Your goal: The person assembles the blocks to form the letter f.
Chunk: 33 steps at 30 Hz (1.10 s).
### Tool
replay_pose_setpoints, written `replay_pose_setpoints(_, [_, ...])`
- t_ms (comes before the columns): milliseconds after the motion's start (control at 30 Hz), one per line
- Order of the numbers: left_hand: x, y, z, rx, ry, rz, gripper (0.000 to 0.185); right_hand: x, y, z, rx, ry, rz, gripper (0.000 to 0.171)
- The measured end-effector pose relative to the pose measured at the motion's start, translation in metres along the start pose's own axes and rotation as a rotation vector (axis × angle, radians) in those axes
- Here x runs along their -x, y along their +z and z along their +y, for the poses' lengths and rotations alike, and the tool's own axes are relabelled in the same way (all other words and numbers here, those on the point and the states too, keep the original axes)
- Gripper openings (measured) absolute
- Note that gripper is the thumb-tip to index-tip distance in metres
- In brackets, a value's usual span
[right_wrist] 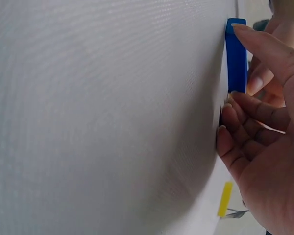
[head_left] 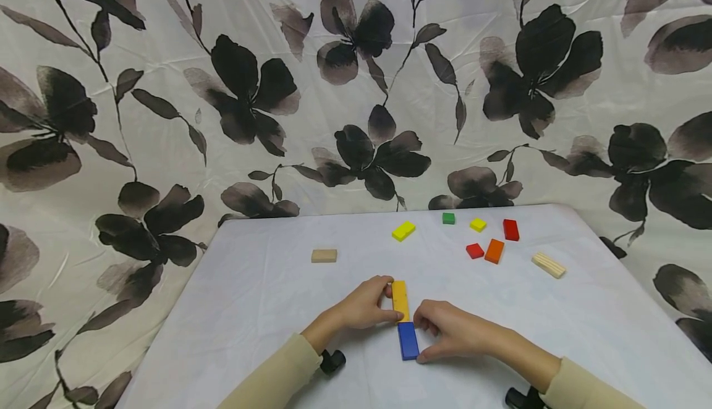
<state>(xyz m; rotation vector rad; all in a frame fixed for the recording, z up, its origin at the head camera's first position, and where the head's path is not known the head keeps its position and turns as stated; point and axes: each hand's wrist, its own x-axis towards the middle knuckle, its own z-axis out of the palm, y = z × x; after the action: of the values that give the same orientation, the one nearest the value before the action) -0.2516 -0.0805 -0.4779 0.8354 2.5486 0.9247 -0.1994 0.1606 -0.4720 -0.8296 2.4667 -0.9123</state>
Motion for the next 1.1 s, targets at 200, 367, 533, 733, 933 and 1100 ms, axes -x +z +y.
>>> replay_pose_setpoints(200, [0.000,0.000,0.001,0.000,0.004,0.004,0.069,-0.003,0.002,-0.002,0.019,-0.019,0.000,0.047])
replay_pose_setpoints(367, [-0.002,0.000,0.001,-0.003,0.018,0.007,0.065,-0.004,0.002,-0.002,0.026,-0.020,0.002,0.048])
replay_pose_setpoints(533, [0.001,0.000,-0.001,-0.038,0.011,0.001,0.069,-0.004,0.002,-0.004,0.015,-0.005,-0.004,0.049])
replay_pose_setpoints(733, [0.018,-0.003,-0.007,-0.106,0.021,-0.048,0.085,-0.003,0.005,-0.005,0.008,0.023,-0.005,0.053])
replay_pose_setpoints(933, [0.034,-0.005,-0.005,-0.296,0.066,-0.067,0.087,-0.001,0.002,-0.002,0.035,0.027,0.004,0.058])
replay_pose_setpoints(1100, [0.040,-0.001,-0.002,-0.392,0.100,-0.086,0.084,-0.002,0.001,-0.002,0.025,0.015,-0.001,0.059])
